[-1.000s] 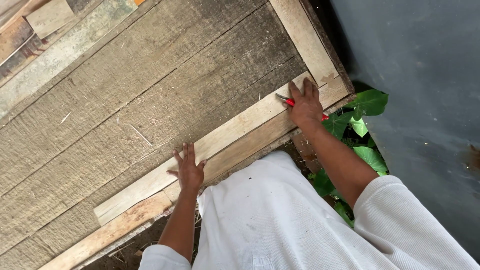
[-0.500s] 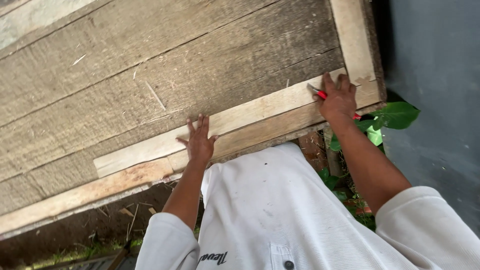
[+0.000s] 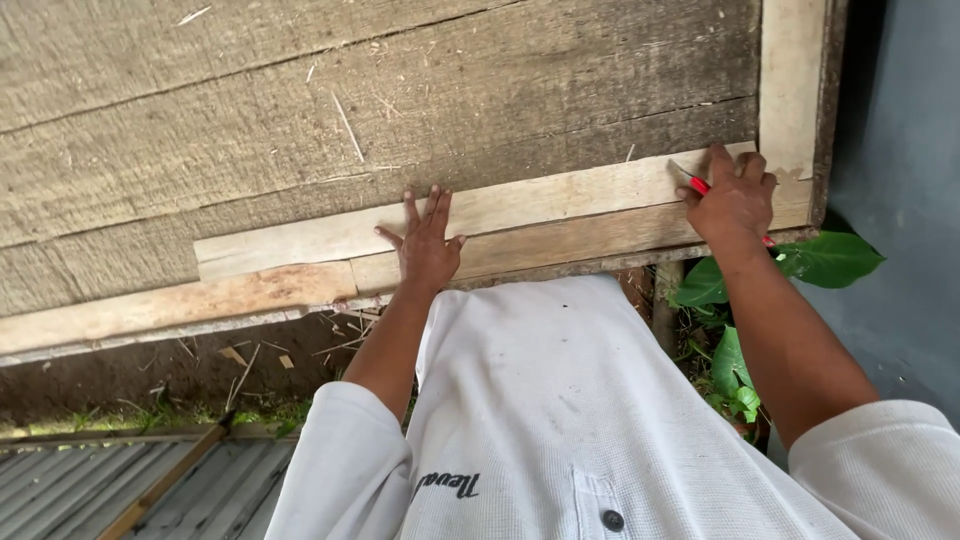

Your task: Applying glue to a thin wood strip, attaching it to a wooden plank, and trimming the edges with a utility knife.

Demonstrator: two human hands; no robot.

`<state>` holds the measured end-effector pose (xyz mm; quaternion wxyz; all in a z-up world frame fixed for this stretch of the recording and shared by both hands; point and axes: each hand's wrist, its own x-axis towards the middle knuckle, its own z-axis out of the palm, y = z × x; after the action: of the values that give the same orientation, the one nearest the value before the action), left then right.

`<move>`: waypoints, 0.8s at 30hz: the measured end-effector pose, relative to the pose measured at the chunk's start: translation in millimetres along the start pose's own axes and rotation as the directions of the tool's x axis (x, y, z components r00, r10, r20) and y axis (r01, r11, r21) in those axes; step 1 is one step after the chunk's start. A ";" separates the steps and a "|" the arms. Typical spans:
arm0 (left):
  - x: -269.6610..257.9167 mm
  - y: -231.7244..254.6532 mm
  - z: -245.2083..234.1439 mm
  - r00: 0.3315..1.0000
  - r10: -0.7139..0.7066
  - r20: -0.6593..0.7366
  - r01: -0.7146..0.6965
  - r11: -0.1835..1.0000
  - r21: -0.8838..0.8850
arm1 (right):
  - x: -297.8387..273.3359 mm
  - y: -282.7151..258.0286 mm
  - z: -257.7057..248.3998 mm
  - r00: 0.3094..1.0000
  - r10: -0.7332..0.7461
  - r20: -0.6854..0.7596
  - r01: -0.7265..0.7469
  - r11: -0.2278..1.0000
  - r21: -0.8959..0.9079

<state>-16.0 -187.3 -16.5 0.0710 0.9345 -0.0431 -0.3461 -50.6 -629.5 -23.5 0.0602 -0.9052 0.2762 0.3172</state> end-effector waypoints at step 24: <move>-11.8 4.5 -8.7 0.999 0.035 -0.026 -0.033 0.996 0.083 | -9.7 -1.5 -17.9 0.999 -0.048 -0.023 0.046 0.996 -0.077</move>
<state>-19.4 -189.3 -1.7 0.0388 0.9404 -0.0723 -0.3299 -46.4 -628.8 -3.6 0.0293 -0.9169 0.2434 0.3151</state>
